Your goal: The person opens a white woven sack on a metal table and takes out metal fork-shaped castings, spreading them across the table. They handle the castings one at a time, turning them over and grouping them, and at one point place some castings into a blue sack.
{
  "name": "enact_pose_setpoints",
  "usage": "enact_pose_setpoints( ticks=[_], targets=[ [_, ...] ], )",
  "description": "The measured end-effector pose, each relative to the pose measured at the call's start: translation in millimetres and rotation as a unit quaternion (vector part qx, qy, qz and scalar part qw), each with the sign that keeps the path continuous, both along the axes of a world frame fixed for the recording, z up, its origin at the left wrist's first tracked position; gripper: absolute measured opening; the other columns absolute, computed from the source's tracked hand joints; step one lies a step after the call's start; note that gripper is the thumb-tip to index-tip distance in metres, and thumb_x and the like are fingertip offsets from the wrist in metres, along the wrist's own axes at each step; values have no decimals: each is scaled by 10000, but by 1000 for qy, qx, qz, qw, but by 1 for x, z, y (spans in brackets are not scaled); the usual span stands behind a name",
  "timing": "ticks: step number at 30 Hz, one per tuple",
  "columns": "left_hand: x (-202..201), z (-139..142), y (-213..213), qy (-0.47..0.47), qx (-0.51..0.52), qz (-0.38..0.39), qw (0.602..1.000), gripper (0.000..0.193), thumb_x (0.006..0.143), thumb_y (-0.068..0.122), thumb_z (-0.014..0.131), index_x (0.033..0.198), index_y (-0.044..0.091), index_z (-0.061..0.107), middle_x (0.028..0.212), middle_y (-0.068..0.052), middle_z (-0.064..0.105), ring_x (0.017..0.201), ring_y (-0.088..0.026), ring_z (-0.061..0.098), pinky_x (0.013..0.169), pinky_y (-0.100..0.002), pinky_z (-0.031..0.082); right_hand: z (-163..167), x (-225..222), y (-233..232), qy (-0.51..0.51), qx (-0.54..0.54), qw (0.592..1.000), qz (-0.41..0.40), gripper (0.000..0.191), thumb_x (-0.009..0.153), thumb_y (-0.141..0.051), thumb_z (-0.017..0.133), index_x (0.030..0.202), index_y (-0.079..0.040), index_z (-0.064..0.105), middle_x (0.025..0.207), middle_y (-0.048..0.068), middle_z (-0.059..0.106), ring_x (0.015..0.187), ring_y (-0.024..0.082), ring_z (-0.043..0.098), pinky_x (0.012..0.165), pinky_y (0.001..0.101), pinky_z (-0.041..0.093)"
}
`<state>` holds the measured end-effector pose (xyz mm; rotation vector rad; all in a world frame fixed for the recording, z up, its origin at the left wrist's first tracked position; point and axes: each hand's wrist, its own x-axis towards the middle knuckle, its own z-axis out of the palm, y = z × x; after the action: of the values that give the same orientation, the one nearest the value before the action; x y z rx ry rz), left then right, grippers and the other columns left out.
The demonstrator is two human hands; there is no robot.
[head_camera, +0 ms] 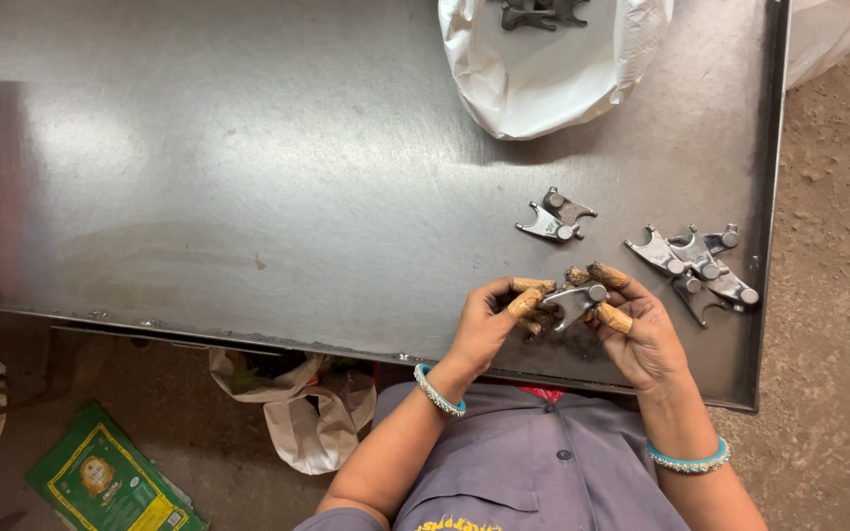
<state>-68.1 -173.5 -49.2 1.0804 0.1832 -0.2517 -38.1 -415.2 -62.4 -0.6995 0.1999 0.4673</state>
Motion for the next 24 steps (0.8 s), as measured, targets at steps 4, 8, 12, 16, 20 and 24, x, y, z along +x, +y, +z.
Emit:
enact_pose_setpoints(
  ticks=[4,8,12,16,20,24],
  targets=[
    [1,-1,-1,57,-76,12,995,195,968,60,702,1151,-2,684,1008,-69,741,898,-121,715,758,-271,583,2,-3,4,4,-40,999,2,522,876,53,731,1383,21,615,1263,122,692,1101,197,668,964,382,544],
    [1,3,-3,66,-79,17,995,197,960,48,726,1146,1,679,1003,-64,737,891,-118,714,753,-255,577,23,-3,10,-12,-87,996,12,506,869,23,706,1362,-5,594,1247,134,694,1102,199,681,956,375,563],
    [1,7,-4,94,-100,4,991,155,984,88,705,1114,7,677,932,-77,745,781,-129,717,627,-251,558,35,-4,15,-67,-170,982,43,467,928,-36,694,1383,10,601,1137,111,681,945,162,676,812,329,584],
    [2,7,-4,90,-103,-2,991,157,1032,142,658,1102,2,674,858,-100,747,694,-131,707,540,-244,532,28,-5,16,-59,-199,976,66,376,981,-127,688,1304,60,644,952,98,691,767,113,659,619,264,562],
    [3,3,-3,89,-97,-9,991,149,1038,136,642,1106,5,654,840,-113,751,663,-128,695,519,-242,523,14,-6,10,-42,-248,964,80,342,973,-197,686,1198,60,671,849,85,720,647,101,649,529,226,522],
    [3,-3,-3,95,-90,-10,991,145,1026,125,636,1106,5,646,833,-121,749,658,-136,704,509,-248,525,0,-8,6,-39,-261,962,76,311,961,-192,698,1147,56,678,835,91,732,643,108,665,524,228,517]
  ],
)
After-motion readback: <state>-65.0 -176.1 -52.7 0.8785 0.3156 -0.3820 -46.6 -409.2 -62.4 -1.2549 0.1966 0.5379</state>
